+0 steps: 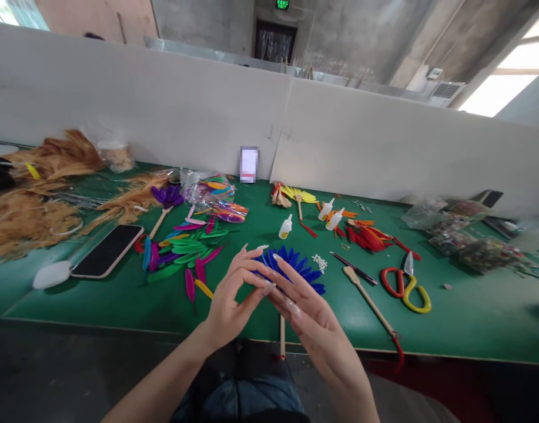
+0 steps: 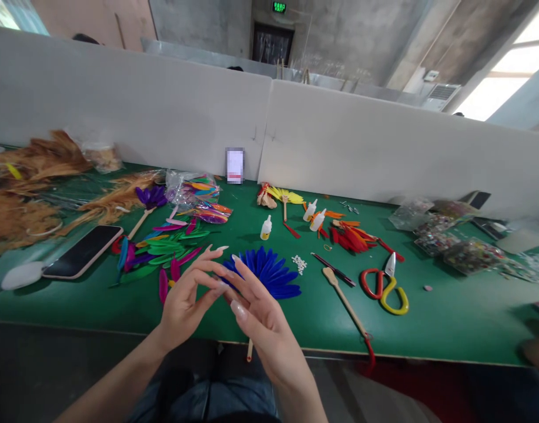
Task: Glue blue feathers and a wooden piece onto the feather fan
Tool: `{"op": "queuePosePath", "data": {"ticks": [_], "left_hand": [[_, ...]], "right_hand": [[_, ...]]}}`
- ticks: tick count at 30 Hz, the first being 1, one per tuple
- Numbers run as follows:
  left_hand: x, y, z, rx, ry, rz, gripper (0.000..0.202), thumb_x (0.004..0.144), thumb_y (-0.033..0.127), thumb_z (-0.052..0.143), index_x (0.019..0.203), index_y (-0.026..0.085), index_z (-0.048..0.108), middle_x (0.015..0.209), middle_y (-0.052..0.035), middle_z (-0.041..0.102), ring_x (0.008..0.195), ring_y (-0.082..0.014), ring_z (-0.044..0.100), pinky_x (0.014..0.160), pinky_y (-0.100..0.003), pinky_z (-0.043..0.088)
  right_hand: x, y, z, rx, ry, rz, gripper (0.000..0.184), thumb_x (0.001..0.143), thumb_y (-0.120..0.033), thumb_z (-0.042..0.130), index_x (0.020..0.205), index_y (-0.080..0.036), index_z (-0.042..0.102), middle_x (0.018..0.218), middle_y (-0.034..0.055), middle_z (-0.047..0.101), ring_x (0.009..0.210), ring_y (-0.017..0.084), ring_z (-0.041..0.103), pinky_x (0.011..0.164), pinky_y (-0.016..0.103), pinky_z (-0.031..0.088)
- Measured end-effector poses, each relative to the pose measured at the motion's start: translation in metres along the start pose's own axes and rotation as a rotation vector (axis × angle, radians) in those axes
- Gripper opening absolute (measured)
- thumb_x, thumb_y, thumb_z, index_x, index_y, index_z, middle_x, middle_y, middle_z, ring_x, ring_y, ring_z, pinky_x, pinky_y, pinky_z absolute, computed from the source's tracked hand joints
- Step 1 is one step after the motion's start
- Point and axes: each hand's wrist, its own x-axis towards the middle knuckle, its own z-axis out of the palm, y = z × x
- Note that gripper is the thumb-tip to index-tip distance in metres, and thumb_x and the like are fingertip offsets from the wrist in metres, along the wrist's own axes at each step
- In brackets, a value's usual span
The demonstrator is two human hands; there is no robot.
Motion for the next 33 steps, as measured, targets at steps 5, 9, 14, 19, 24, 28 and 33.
{"op": "queuePosePath", "data": {"ticks": [5, 9, 14, 19, 24, 28, 33], "left_hand": [[0.006, 0.004, -0.007, -0.144, 0.104, -0.173, 0.011, 0.087, 0.013, 0.057, 0.082, 0.022, 0.059, 0.099, -0.0019, 0.065, 0.122, -0.0212, 0.051, 0.106, -0.046, 0.039], [0.014, 0.006, -0.009, 0.023, 0.163, -0.106, 0.009, 0.082, 0.014, 0.064, 0.08, 0.023, 0.065, 0.106, -0.0024, 0.062, 0.123, -0.023, 0.048, 0.104, -0.046, 0.041], [0.019, 0.008, -0.007, 0.205, -0.016, -0.054, 0.008, 0.081, 0.017, 0.066, 0.077, 0.023, 0.069, 0.114, -0.0046, 0.063, 0.124, -0.0247, 0.048, 0.108, -0.052, 0.035], [0.019, 0.006, -0.011, 0.219, -0.082, -0.082, 0.007, 0.08, 0.019, 0.067, 0.076, 0.024, 0.07, 0.121, -0.0052, 0.061, 0.127, -0.0266, 0.044, 0.106, -0.053, 0.036], [0.019, 0.006, -0.012, 0.176, -0.174, -0.154, 0.007, 0.081, 0.021, 0.066, 0.081, 0.026, 0.071, 0.126, -0.0042, 0.058, 0.129, -0.0267, 0.042, 0.104, -0.05, 0.04], [0.013, 0.009, -0.005, 0.196, -0.039, -0.096, 0.009, 0.084, 0.018, 0.062, 0.078, 0.022, 0.066, 0.116, -0.0052, 0.059, 0.127, -0.0251, 0.043, 0.103, -0.046, 0.041], [0.011, 0.01, -0.005, 0.157, 0.17, -0.148, 0.01, 0.086, 0.019, 0.06, 0.076, 0.021, 0.06, 0.109, -0.0042, 0.058, 0.12, -0.0224, 0.05, 0.102, -0.043, 0.042]], "right_hand": [[-0.004, 0.002, -0.001, -0.022, -0.031, 0.001, 0.05, 0.09, -0.035, 0.055, 0.138, -0.037, 0.04, 0.145, 0.0012, 0.044, 0.13, 0.023, 0.044, 0.112, 0.044, 0.027], [-0.007, 0.007, -0.002, -0.074, -0.038, -0.008, 0.048, 0.094, -0.036, 0.049, 0.14, -0.037, 0.036, 0.142, 0.0015, 0.047, 0.131, 0.021, 0.043, 0.113, 0.044, 0.027], [-0.011, 0.009, -0.002, -0.187, 0.02, -0.014, 0.057, 0.095, -0.037, 0.046, 0.145, -0.041, 0.018, 0.143, -0.0006, 0.046, 0.135, 0.018, 0.037, 0.115, 0.044, 0.023], [-0.013, 0.01, -0.002, -0.341, 0.065, -0.025, 0.063, 0.094, -0.039, 0.047, 0.147, -0.038, 0.013, 0.141, 0.0027, 0.049, 0.134, 0.019, 0.039, 0.114, 0.048, 0.022], [-0.013, 0.009, -0.003, -0.393, 0.108, -0.025, 0.065, 0.094, -0.041, 0.047, 0.148, -0.036, 0.011, 0.137, 0.0041, 0.053, 0.132, 0.02, 0.042, 0.114, 0.047, 0.022], [-0.01, 0.004, -0.002, -0.299, 0.048, -0.003, 0.064, 0.094, -0.045, 0.045, 0.148, -0.037, 0.012, 0.135, 0.0033, 0.055, 0.128, 0.02, 0.046, 0.112, 0.046, 0.027], [-0.003, 0.001, -0.002, -0.129, -0.029, -0.012, 0.058, 0.094, -0.05, 0.04, 0.146, -0.033, 0.022, 0.128, 0.0065, 0.061, 0.124, 0.023, 0.051, 0.104, 0.047, 0.038]]}}
